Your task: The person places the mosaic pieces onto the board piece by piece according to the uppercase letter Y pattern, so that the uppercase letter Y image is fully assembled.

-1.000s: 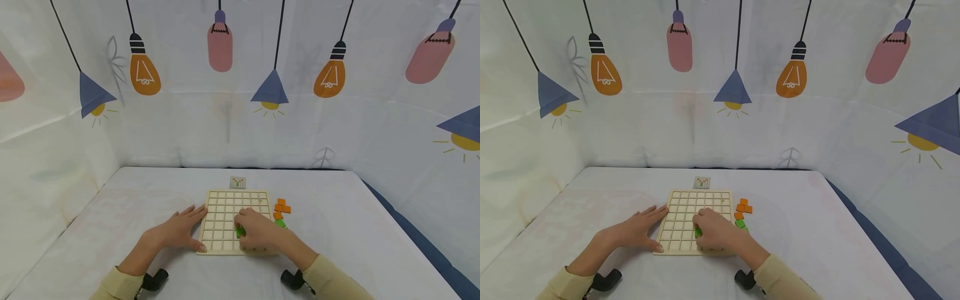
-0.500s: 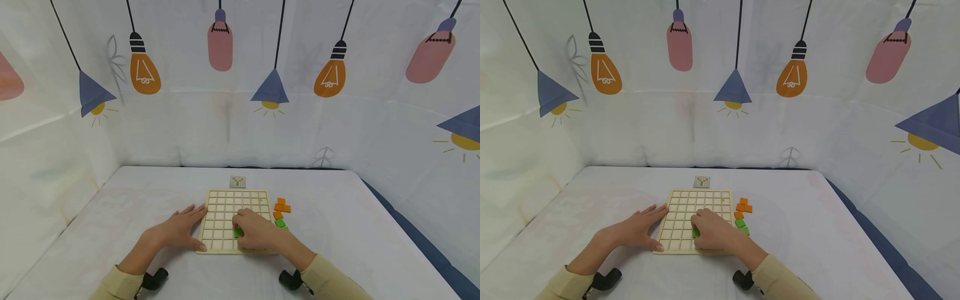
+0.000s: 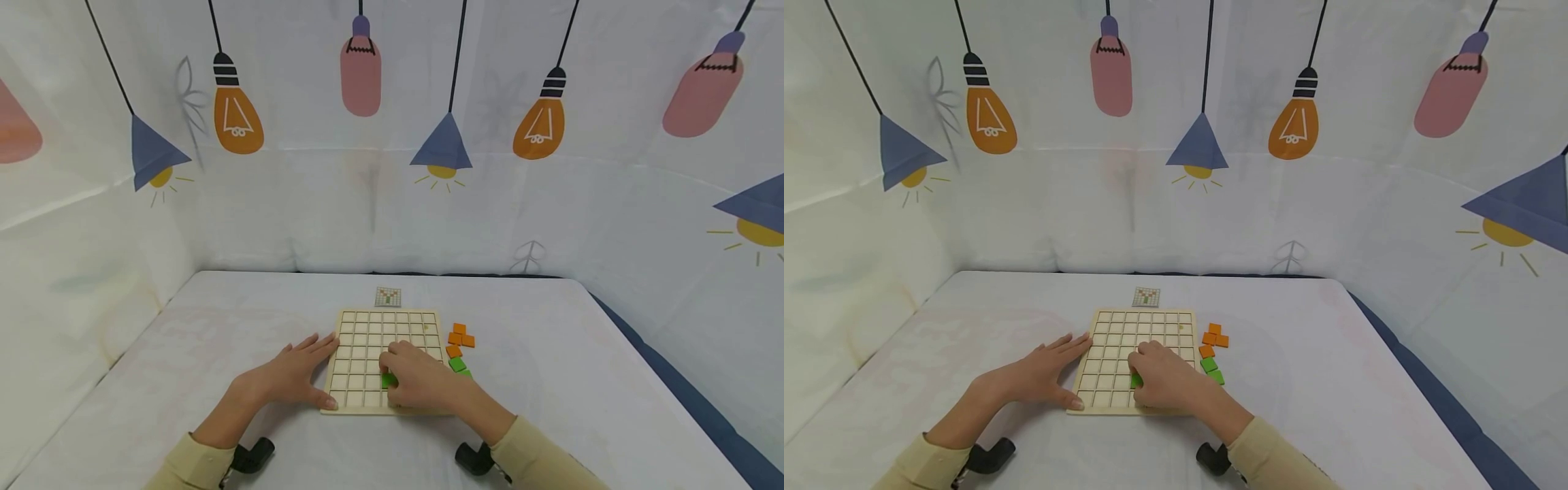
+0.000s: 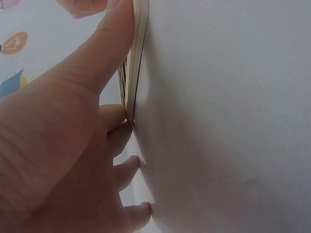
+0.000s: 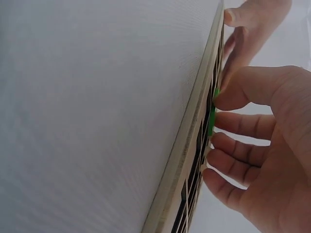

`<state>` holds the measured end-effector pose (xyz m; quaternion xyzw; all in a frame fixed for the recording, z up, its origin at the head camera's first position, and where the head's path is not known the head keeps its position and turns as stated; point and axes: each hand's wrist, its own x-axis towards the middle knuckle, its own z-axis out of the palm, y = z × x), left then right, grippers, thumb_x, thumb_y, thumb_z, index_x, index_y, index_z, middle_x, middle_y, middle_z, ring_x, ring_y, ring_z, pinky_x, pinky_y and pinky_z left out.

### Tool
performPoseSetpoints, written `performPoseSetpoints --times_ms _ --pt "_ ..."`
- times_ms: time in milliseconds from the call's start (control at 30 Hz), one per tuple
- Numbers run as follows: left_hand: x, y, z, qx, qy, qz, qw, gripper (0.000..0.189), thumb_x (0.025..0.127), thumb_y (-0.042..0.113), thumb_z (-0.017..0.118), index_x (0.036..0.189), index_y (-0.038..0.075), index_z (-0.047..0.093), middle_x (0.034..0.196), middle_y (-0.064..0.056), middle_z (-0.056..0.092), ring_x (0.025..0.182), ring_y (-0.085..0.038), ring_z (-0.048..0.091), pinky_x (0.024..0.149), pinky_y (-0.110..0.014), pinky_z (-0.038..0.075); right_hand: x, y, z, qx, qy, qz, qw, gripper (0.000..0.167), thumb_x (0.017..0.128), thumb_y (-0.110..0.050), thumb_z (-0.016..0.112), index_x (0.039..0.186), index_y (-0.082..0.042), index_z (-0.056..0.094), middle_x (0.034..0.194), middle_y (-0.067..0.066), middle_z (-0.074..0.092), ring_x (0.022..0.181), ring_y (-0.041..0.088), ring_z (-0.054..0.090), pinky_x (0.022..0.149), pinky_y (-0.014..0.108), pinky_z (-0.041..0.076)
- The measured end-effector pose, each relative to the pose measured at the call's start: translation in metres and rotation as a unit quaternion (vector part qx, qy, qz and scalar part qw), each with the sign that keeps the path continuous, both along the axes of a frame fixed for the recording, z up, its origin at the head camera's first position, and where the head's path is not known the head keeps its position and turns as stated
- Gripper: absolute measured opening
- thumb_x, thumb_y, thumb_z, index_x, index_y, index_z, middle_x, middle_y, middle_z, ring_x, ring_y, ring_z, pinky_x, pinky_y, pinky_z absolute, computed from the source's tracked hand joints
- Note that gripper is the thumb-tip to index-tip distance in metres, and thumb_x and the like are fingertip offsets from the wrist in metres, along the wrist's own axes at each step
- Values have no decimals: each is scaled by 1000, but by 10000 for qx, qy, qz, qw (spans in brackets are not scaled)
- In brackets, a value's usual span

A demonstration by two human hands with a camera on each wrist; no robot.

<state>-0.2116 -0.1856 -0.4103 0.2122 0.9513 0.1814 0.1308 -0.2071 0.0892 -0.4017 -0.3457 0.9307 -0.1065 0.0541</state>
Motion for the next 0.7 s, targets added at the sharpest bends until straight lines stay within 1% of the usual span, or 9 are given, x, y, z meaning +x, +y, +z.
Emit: performPoseSetpoints --times_ms 300,433,700 --pt "0 -1 0 2 -34 -10 10000 113 70 64 80 158 16 27 167 -2 23 155 -36 15 116 -71 15 3 1 1 -23 85 36 10000 24 82 -17 65 106 -22 63 96 -9 53 88 9 44 75 24 39" --pt "0 0 1 17 -46 -3 10000 114 69 63 80 158 16 28 167 -2 23 155 -37 15 116 -72 15 4 2 2 -29 75 58 10000 23 85 -17 65 107 -22 64 96 -9 53 88 9 44 75 24 39" --pt "1 0 2 14 -60 -4 10000 113 70 62 81 158 16 27 167 -2 22 155 -37 15 116 -71 15 4 4 4 -32 85 93 9999 25 87 -18 65 112 -22 66 101 -9 55 91 8 46 79 25 43"
